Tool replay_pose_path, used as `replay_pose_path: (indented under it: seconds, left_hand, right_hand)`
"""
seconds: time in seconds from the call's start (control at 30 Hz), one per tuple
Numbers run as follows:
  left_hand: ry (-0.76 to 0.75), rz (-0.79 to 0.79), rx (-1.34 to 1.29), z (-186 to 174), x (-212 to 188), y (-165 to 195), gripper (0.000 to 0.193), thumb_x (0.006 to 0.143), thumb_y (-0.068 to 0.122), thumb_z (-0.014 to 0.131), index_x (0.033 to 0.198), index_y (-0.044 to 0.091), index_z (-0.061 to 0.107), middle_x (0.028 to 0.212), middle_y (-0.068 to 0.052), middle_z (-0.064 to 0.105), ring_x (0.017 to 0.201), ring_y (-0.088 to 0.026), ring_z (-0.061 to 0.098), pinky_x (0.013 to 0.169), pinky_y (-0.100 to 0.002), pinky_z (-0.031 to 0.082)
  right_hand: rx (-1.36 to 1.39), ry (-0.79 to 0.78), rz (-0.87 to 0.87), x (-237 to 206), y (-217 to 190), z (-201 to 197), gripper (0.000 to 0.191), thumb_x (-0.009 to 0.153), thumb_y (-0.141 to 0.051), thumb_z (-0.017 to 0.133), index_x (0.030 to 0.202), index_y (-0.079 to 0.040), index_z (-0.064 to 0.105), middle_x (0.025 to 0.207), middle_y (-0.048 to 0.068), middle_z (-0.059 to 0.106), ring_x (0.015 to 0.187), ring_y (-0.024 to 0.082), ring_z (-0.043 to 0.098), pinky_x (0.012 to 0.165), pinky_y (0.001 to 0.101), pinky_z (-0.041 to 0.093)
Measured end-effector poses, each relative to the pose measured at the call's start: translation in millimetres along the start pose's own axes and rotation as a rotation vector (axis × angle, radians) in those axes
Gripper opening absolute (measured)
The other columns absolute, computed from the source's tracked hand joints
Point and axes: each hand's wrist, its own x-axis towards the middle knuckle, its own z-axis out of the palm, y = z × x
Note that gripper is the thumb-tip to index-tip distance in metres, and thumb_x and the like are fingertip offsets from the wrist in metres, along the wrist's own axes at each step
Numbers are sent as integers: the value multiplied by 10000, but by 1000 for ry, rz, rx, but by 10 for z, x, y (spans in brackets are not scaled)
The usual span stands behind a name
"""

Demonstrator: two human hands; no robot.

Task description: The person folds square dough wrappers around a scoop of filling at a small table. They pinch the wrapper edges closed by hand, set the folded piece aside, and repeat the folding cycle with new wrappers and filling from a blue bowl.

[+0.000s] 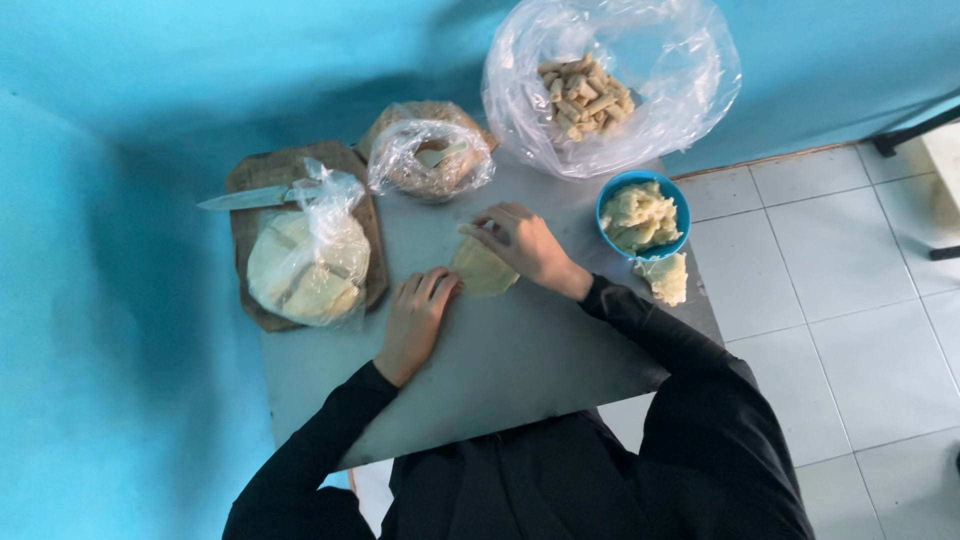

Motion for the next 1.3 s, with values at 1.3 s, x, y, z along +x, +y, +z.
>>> replay_pose_path:
  seconds: [1.3]
  left_hand:
    - [1,10,-381,141,104,-203,222,925,110,706,1140,164,708,1180,25,718,1099,-204,639,961,-367,429]
  right_hand:
    - [-245,186,-150,879,72,-78,299,975,-111,723,1251,-29,642,1024,186,641,827,367,679,672,454,533]
